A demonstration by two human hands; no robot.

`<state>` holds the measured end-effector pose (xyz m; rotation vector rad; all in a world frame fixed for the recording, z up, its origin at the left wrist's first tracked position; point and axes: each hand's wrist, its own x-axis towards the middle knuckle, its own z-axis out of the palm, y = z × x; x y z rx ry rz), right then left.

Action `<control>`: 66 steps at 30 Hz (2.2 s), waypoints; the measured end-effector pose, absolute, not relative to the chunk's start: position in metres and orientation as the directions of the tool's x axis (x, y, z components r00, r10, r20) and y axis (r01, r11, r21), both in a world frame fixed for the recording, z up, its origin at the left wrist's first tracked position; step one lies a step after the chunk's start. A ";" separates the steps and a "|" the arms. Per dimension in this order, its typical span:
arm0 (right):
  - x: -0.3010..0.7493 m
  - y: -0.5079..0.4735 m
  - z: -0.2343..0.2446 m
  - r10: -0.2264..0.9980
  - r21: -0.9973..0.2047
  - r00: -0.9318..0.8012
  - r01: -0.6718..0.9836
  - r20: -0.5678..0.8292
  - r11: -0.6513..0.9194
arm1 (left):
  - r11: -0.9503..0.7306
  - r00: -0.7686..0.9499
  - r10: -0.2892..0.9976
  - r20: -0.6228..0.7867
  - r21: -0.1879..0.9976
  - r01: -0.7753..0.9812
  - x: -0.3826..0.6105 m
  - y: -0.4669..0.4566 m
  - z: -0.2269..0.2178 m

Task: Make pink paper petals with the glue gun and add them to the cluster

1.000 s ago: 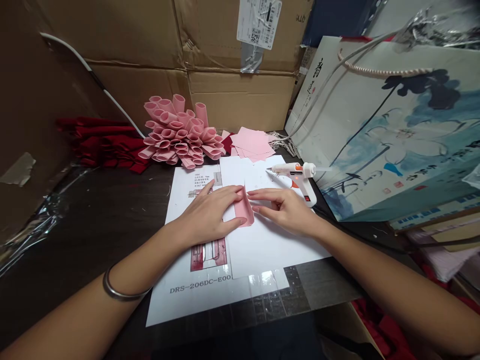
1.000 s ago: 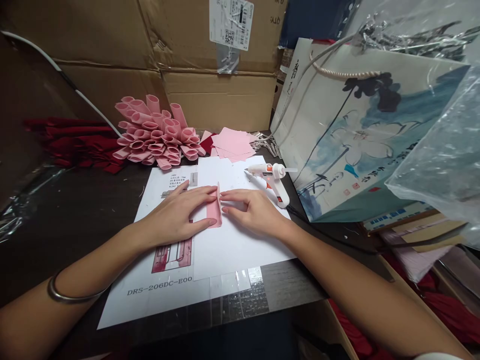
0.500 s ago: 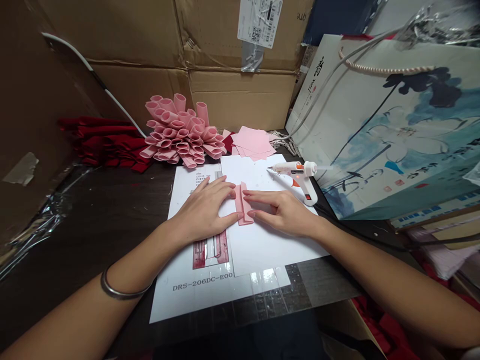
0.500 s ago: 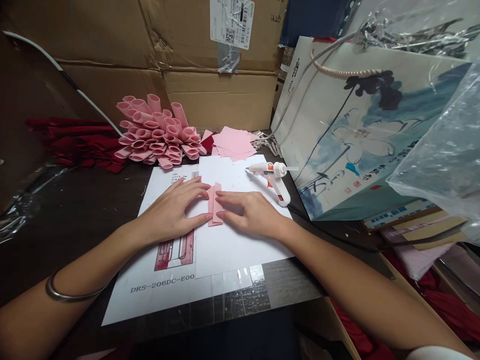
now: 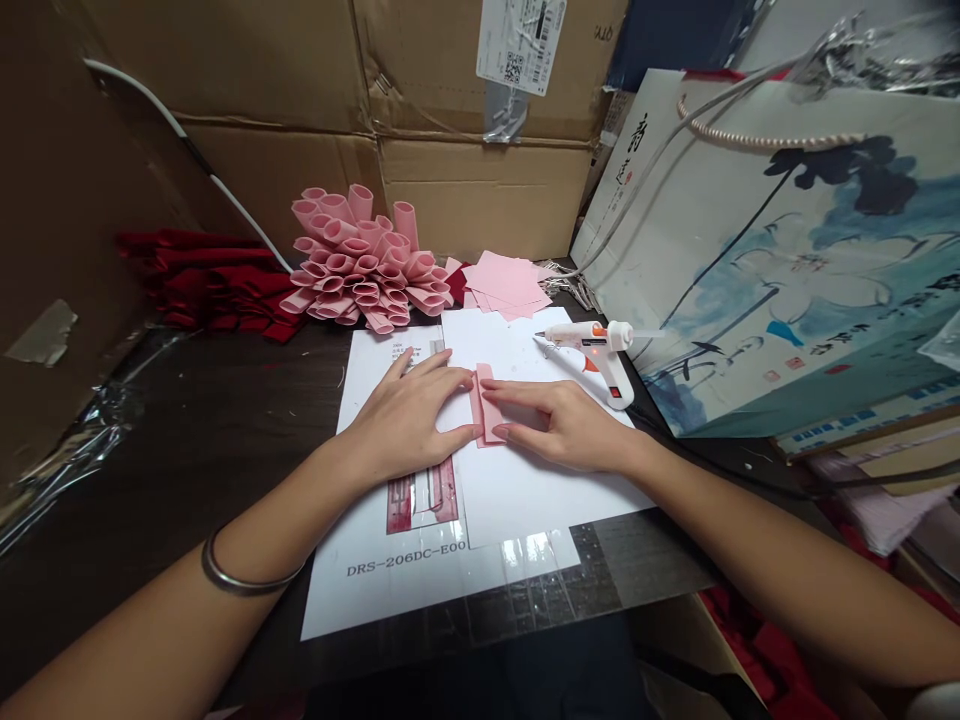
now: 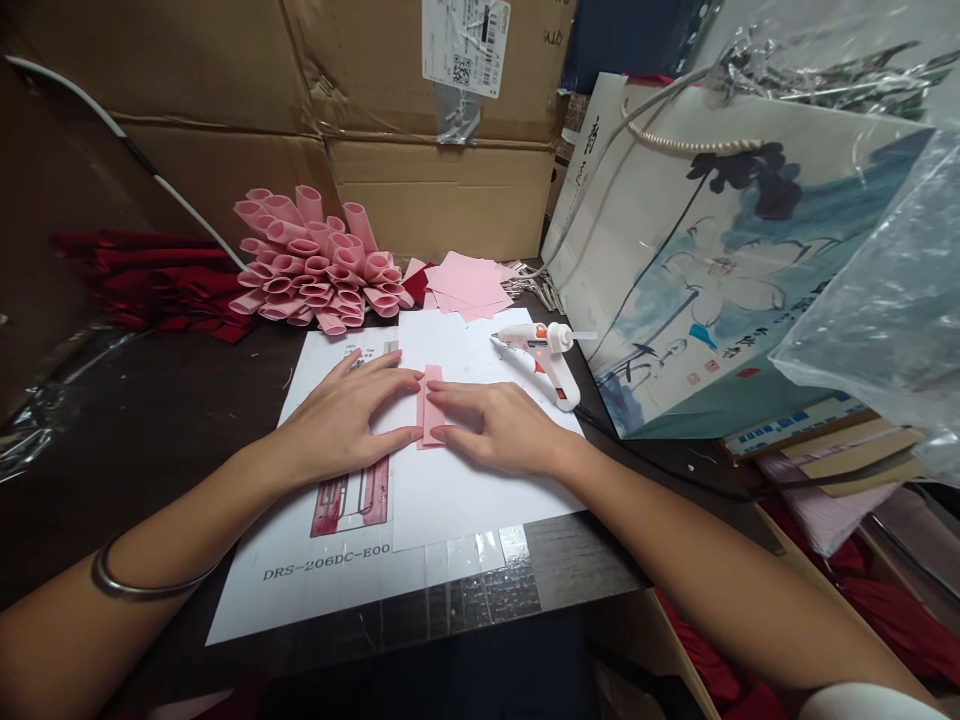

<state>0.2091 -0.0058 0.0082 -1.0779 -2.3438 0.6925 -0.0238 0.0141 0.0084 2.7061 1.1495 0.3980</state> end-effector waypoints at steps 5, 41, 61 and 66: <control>0.209 -0.008 0.009 0.802 -0.623 -0.568 0.563 0.186 0.544 | -0.706 0.684 0.708 0.174 0.207 0.678 -0.025 0.013 0.008; 0.203 -0.006 0.004 0.774 -0.496 -0.613 0.628 0.159 0.600 | -0.827 0.735 0.563 0.377 0.269 0.494 -0.023 0.010 0.017; 0.204 -0.006 0.016 0.736 -0.415 -0.676 0.660 0.037 0.626 | -0.908 0.878 0.416 0.238 0.151 0.390 -0.033 0.000 0.012; 0.203 -0.005 0.016 0.736 -0.321 -0.675 0.685 0.060 0.654 | -0.915 0.887 0.401 0.229 0.134 0.380 -0.031 -0.001 0.013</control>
